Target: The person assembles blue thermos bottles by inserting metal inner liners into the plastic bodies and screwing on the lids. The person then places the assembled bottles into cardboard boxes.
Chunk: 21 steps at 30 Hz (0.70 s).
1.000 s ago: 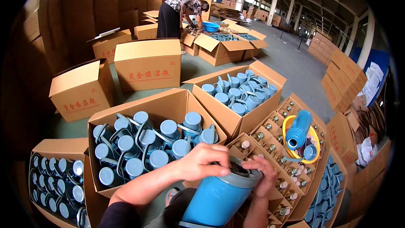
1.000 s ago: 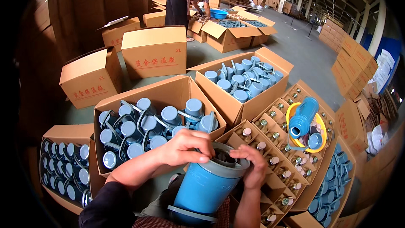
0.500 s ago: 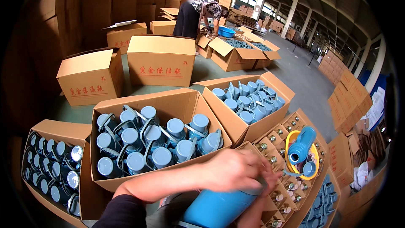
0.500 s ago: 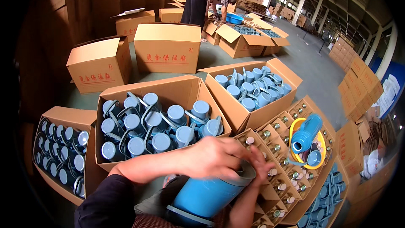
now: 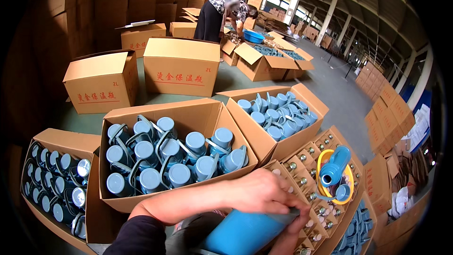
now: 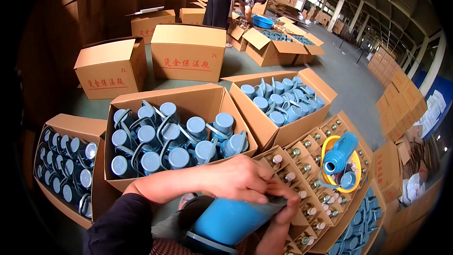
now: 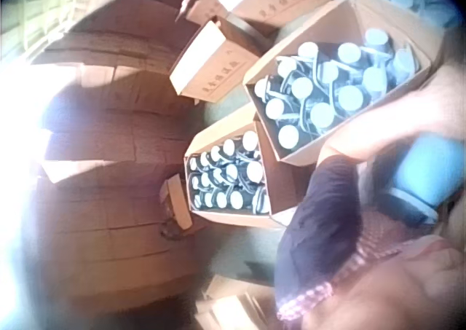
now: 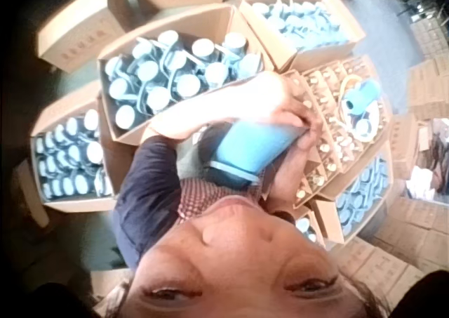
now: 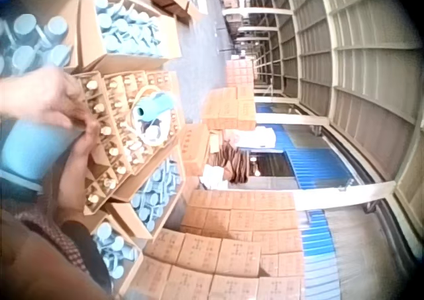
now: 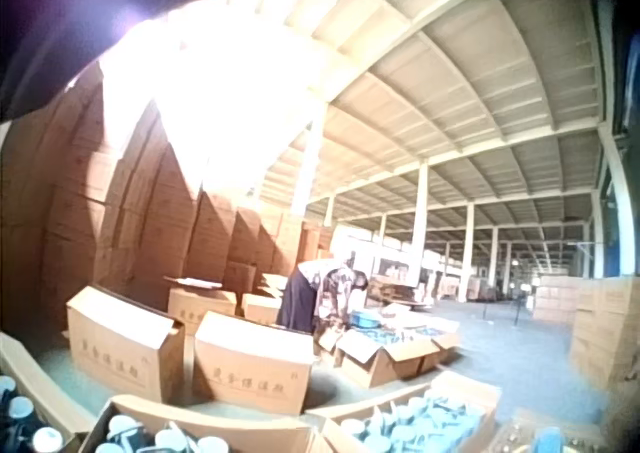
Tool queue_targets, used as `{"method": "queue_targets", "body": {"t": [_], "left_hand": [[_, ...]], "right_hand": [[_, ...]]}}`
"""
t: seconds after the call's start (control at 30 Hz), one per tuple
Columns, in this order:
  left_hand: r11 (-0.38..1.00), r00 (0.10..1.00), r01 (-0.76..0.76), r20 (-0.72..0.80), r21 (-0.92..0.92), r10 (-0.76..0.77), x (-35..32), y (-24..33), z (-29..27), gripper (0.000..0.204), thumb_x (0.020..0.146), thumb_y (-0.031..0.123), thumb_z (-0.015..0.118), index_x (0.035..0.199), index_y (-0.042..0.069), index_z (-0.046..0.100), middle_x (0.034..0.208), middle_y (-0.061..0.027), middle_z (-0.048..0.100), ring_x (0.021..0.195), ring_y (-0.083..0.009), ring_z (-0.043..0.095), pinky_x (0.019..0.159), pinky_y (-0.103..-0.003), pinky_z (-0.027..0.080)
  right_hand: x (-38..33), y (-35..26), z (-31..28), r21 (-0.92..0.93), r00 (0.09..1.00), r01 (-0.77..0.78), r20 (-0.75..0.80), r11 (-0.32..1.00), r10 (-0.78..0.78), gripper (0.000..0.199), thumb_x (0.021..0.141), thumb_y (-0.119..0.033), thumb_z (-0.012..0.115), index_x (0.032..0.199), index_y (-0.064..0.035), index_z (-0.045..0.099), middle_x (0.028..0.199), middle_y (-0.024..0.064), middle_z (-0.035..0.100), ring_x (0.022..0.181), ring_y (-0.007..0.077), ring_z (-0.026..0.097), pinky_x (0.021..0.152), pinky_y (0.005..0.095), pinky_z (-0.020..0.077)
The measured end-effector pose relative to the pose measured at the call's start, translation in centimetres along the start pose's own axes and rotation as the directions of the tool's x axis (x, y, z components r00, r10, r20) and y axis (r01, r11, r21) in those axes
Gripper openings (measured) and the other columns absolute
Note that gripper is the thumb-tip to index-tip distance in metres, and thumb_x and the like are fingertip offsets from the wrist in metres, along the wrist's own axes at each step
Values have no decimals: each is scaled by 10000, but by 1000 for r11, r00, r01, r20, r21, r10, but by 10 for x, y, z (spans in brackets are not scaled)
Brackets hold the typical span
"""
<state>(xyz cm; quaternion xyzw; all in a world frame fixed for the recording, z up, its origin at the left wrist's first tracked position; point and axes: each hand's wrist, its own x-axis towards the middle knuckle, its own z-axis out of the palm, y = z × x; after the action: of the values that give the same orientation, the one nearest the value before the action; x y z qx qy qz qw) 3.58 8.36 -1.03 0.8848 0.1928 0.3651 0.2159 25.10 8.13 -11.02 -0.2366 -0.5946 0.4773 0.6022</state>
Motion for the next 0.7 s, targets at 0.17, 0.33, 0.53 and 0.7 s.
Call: {"method": "queue_targets", "body": {"t": [0.17,0.33,0.53,0.7], "left_hand": [[997,993,-56,-103,-57,50,3,12,22,247,786,288,644,824,46,672,743,-104,548,759,-299,581,634,-410,450],[890,944,-109,-327,-444,-47,-13,-24,21,175,844,178,619,794,14,656,920,-91,610,759,-216,575,664,-317,460],[-27,821,254,230,-967,-522,-43,-13,109,229,918,187,547,1021,9,647,954,-50,636,870,-134,592,771,-295,491],[-455,899,126,296,-881,-323,-41,8,155,247,923,195,535,1028,5,652,973,-54,644,880,-134,592,777,-296,489]], "right_hand": [[-13,-17,3,-52,984,-113,-141,992,105,652,915,-446,321,775,96,655,904,213,674,874,293,631,833,378,465],[1,-55,11,-142,985,119,140,983,-99,599,898,-440,399,760,75,672,890,253,675,872,346,649,811,391,463],[33,-145,29,-337,751,131,648,933,129,443,808,-364,552,849,50,705,933,215,691,870,312,651,814,383,475],[51,-176,52,-473,526,353,814,807,247,291,665,73,660,928,-32,725,965,69,712,986,264,635,892,368,474]]}}
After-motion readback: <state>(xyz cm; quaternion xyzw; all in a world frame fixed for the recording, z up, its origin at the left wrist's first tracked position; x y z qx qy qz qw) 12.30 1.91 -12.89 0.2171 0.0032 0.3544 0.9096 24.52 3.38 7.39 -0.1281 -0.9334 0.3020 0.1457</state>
